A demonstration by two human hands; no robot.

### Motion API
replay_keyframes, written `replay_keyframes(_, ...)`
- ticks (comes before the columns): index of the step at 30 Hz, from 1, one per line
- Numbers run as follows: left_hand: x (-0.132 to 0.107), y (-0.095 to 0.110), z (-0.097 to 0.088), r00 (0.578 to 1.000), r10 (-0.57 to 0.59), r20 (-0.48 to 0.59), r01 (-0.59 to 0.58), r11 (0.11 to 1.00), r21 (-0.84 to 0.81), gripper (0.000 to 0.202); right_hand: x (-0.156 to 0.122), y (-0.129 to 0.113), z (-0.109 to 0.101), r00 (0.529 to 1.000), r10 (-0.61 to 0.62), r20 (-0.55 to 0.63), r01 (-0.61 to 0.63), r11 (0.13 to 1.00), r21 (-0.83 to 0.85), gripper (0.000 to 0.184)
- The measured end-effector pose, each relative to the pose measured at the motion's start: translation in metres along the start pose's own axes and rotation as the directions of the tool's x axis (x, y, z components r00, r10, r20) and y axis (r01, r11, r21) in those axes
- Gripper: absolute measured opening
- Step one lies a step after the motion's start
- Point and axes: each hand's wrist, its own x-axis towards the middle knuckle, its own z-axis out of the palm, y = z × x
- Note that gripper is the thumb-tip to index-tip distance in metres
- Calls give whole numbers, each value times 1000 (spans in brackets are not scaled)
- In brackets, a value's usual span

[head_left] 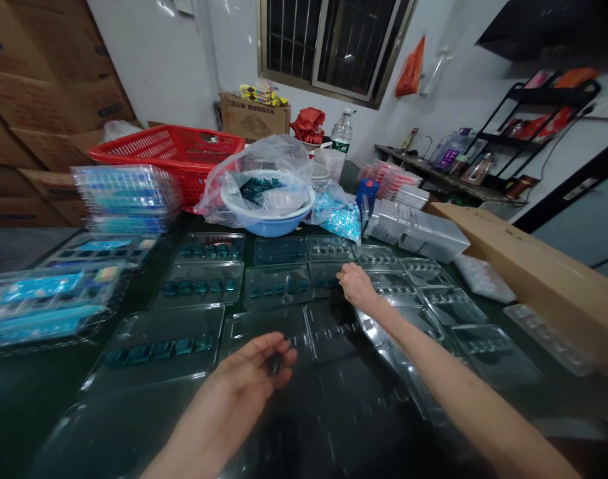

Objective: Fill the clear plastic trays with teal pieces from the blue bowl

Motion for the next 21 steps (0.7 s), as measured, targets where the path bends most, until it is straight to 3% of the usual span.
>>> replay_keyframes(4, -1, 2, 4, 998, 62, 18, -61, 997, -39, 46, -9, -19, -21, 998, 20, -55, -21, 1000, -18, 22)
replay_keyframes(7, -4, 1, 2, 994, 103, 32, -101, 993, -57, 50, -29, -52, -47, 991, 19, -132, -17, 1000, 21, 33)
replay_keyframes(9, -5, 0, 1, 992, 119, 32, -117, 992, -53, 49, -49, -83, -64, 983, -71, -170, 104, 976, 193, 26)
replay_keyframes(11, -7, -3, 1, 991, 133, 19, -132, 991, -33, 47, -69, -115, -76, 970, -177, -164, 230, 885, 405, 17)
replay_keyframes(15, -14, -9, 4, 987, 164, 1, -163, 984, 75, 43, -89, -152, -80, 979, -184, -90, 205, 857, 473, 13)
replay_keyframes(18, -19, -13, 6, 966, 258, 5, -253, 940, 230, 30, -92, -155, -75, 989, -122, -85, 148, 871, 469, 13)
replay_keyframes(21, -20, -16, 4, 927, 374, -22, -328, 838, 436, 27, -95, -154, -71, 992, -100, -74, 122, 888, 443, 12)
